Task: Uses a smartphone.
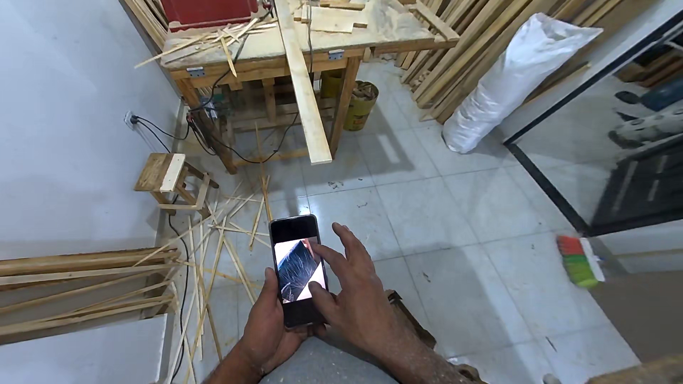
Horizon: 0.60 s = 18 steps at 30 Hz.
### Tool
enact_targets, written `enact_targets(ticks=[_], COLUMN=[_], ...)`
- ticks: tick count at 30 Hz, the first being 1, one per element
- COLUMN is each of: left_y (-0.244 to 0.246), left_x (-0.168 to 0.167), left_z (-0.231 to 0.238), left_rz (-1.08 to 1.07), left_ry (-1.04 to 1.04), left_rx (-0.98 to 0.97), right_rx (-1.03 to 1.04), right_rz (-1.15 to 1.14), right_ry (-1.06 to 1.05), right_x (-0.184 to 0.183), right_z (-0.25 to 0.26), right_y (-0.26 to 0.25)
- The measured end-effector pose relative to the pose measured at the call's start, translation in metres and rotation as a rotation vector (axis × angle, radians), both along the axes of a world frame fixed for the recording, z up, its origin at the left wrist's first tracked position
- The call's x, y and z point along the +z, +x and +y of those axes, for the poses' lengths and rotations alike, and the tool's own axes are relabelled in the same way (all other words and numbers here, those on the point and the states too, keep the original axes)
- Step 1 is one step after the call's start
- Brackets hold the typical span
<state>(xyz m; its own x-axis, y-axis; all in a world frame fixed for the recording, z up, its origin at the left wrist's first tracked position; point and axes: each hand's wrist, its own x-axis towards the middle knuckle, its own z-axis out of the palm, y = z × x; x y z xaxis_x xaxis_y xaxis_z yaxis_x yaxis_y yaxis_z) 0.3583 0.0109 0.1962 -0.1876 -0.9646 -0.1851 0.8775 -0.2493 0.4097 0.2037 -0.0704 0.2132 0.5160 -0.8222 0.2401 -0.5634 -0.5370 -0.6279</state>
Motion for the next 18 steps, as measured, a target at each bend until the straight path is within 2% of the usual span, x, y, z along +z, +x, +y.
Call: enact_targets(ticks=[18], left_y=[0.0004], left_x=[-0.0028], left_z=[0.0011], left_rz=[-0.016], left_ry=[-0.051], left_rx=[-0.014], right_rx=[-0.008], right_rz=[-0.071], right_ry=[-0.060], right_x=[-0.0024], right_z=[0.0007], right_y=[-0.0013])
